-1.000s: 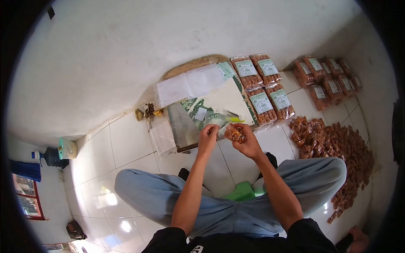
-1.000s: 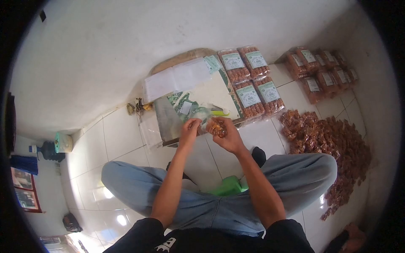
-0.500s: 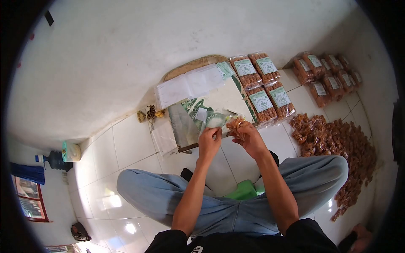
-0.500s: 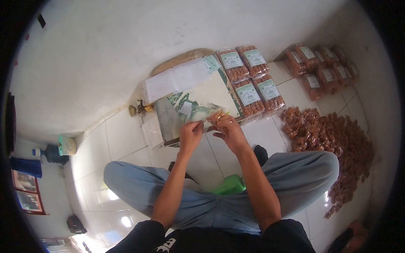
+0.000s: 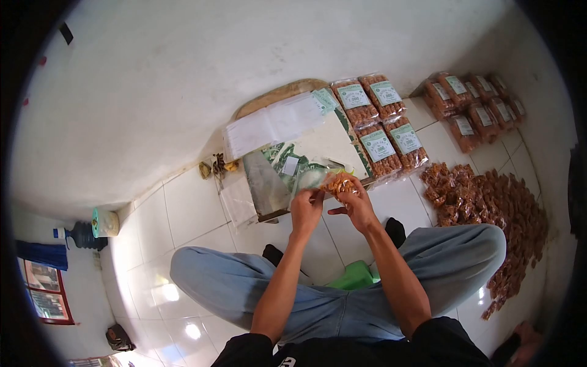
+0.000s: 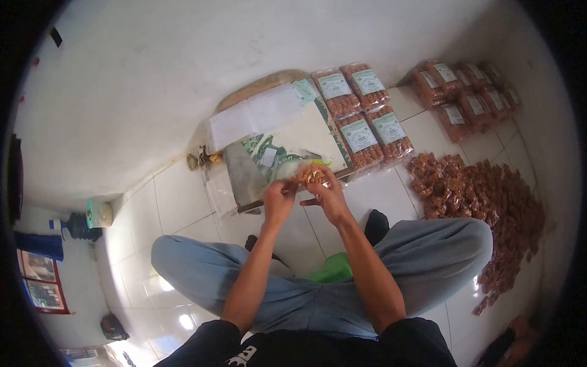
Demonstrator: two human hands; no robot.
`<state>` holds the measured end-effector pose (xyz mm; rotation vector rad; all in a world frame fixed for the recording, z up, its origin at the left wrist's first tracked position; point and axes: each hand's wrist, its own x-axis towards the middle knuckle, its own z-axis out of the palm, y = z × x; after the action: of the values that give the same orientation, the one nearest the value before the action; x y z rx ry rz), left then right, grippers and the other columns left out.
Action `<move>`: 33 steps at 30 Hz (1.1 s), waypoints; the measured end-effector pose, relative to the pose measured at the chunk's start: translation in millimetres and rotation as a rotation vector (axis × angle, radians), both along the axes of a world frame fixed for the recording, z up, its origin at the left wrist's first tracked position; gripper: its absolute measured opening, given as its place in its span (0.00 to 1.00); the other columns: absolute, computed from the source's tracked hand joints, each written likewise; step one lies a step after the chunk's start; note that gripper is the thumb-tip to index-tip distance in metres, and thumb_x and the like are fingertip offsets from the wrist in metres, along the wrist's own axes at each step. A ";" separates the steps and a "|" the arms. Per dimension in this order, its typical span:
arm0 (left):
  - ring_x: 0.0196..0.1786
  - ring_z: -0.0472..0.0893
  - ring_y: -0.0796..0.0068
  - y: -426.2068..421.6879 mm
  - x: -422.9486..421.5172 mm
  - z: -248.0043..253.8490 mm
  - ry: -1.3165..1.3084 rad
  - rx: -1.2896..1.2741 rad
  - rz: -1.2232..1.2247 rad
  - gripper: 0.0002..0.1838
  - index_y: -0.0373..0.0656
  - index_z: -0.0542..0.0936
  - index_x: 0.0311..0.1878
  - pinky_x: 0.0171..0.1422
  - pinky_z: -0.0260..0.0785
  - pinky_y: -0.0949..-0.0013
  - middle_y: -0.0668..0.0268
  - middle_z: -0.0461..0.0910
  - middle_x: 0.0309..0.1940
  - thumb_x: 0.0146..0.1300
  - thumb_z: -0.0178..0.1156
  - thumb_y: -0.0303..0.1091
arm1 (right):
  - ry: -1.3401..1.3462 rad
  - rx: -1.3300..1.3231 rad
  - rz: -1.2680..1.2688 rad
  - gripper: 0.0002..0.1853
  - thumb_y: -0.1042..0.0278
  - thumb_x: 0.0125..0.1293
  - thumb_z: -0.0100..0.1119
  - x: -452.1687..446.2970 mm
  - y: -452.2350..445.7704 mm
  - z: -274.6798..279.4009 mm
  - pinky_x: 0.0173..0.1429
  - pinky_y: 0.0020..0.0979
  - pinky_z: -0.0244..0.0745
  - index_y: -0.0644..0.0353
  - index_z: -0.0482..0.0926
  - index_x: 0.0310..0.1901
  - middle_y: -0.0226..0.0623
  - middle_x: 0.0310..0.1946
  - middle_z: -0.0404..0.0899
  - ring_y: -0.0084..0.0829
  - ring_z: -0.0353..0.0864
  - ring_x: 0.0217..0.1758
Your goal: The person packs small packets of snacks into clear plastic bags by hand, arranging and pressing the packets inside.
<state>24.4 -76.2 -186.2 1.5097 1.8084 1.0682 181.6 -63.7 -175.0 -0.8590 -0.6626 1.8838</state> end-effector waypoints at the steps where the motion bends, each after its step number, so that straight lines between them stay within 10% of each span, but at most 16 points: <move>1: 0.34 0.85 0.60 0.7 0.2 -2.9 0.013 -0.009 0.038 0.09 0.37 0.85 0.41 0.39 0.76 0.64 0.55 0.82 0.36 0.61 0.64 0.31 | -0.060 -0.016 -0.020 0.30 0.75 0.60 0.55 0.0 -1.0 -1.7 0.43 0.48 0.86 0.53 0.63 0.66 0.37 0.54 0.74 0.33 0.77 0.56; 11: 0.40 0.84 0.65 1.1 -2.4 1.7 -0.087 0.051 0.122 0.09 0.38 0.85 0.43 0.48 0.73 0.66 0.58 0.84 0.37 0.63 0.64 0.32 | -0.234 0.013 0.001 0.30 0.74 0.57 0.63 3.0 -0.8 -23.0 0.52 0.34 0.84 0.66 0.68 0.62 0.40 0.55 0.74 0.33 0.78 0.55; 17: 0.37 0.83 0.67 -2.1 0.4 10.6 -0.050 0.125 0.043 0.10 0.39 0.85 0.46 0.42 0.74 0.68 0.58 0.83 0.35 0.63 0.63 0.29 | -0.614 0.468 -0.099 0.31 0.73 0.54 0.67 0.6 5.8 -50.0 0.54 0.28 0.80 0.72 0.70 0.60 0.43 0.52 0.77 0.32 0.81 0.51; 33: 0.34 0.77 0.66 -10.0 12.2 12.2 0.195 0.298 -0.019 0.12 0.44 0.84 0.51 0.39 0.71 0.64 0.64 0.76 0.34 0.64 0.63 0.28 | 0.075 -0.483 0.092 0.13 0.61 0.67 0.56 5.6 24.1 -7.4 0.54 0.38 0.78 0.59 0.80 0.48 0.36 0.45 0.82 0.34 0.81 0.48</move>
<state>36.7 -86.2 -174.0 1.8587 1.8182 1.2636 187.2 -39.7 -182.4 -1.0647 -0.2005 2.1897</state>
